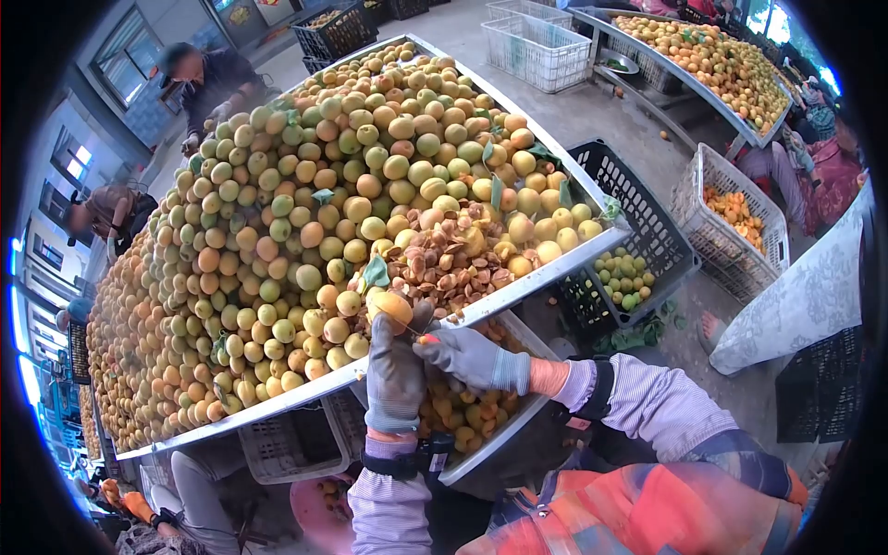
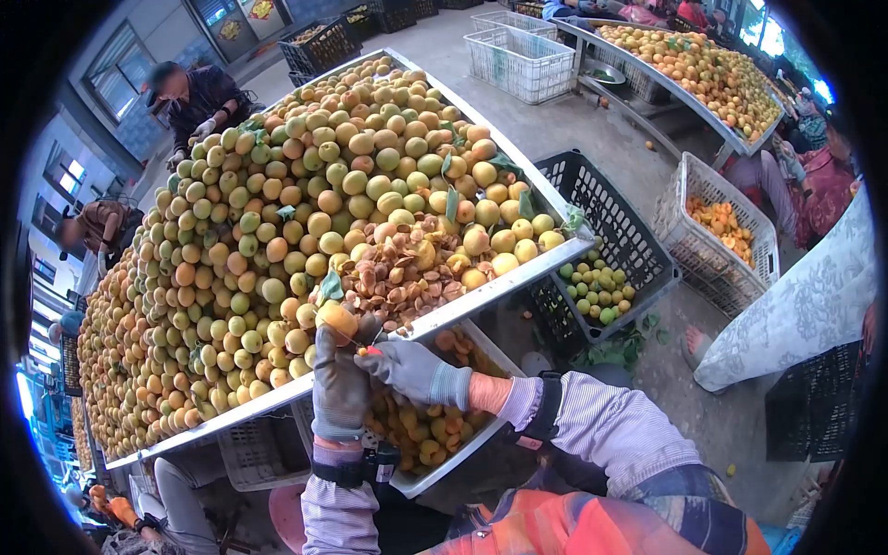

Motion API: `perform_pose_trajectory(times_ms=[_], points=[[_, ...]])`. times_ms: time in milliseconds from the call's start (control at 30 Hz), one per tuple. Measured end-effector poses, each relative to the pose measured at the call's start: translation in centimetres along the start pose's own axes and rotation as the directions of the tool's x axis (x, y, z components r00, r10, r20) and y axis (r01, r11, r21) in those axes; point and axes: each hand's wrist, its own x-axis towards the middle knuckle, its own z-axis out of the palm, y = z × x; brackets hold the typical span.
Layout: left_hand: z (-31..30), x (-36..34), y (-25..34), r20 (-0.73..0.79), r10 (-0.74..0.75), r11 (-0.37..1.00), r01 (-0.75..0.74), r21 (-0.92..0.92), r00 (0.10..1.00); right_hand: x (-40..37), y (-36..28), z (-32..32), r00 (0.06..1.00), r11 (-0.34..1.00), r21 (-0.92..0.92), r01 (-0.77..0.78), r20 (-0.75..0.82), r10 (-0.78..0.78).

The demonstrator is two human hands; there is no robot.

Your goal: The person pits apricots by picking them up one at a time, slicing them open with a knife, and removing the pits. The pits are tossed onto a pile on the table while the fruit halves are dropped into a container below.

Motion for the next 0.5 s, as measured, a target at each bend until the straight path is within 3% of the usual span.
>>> perform_pose_trajectory(times_ms=[100, 200, 233, 300, 333, 367, 400, 433, 467, 500], points=[[-0.3, 0.4, -0.3, -0.024, 0.088, 0.994, -0.087, 0.069, 0.996, -0.3, -0.8, -0.3, 0.991, 0.99, -0.048, -0.13, 0.025, 0.131], [-0.6, 0.4, 0.5, -0.063, 0.173, 0.985, -0.174, -0.011, 0.983, -0.7, -0.9, -0.1, 0.998, 1.0, -0.03, 0.006, 0.058, -0.005], [-0.8, 0.4, 1.2, -0.064, 0.261, 0.959, -0.251, 0.132, 0.963, -0.8, -0.7, 0.1, 0.991, 0.987, 0.097, 0.131, 0.022, -0.133], [-0.5, 0.1, 1.9, -0.006, 0.44, 0.804, -0.391, 0.448, 0.898, -0.6, -2.2, -1.3, 0.997, 0.992, 0.095, 0.078, 0.0, -0.079], [0.2, -0.3, 1.9, -0.007, 0.435, 0.807, -0.386, 0.446, 0.901, -0.6, -2.9, -2.1, 0.999, 0.995, 0.1, 0.021, -0.032, -0.018], [1.0, -0.7, 1.6, 0.054, 0.483, 0.705, -0.425, 0.568, 0.874, 0.3, -2.5, -2.6, 0.989, 0.981, 0.131, 0.146, -0.049, -0.141], [1.5, -0.8, 1.3, 0.125, 0.517, 0.584, -0.456, 0.671, 0.847, 0.7, -2.3, -2.7, 0.985, 0.981, 0.137, 0.134, -0.127, -0.116], [1.1, -0.8, 0.5, 0.158, 0.472, 0.588, -0.443, 0.677, 0.867, 1.5, -1.4, -2.8, 0.915, 0.931, -0.105, 0.351, -0.172, -0.365], [1.7, -1.0, -0.3, 0.19, 0.465, 0.559, -0.453, 0.695, 0.865, 2.2, -0.5, -3.1, 0.793, 0.782, -0.349, 0.517, -0.15, -0.591], [1.9, -1.0, -0.6, 0.279, 0.486, 0.387, -0.49, 0.781, 0.828, 1.1, -2.9, -2.6, 0.961, 0.987, 0.03, 0.155, -0.235, -0.144]])
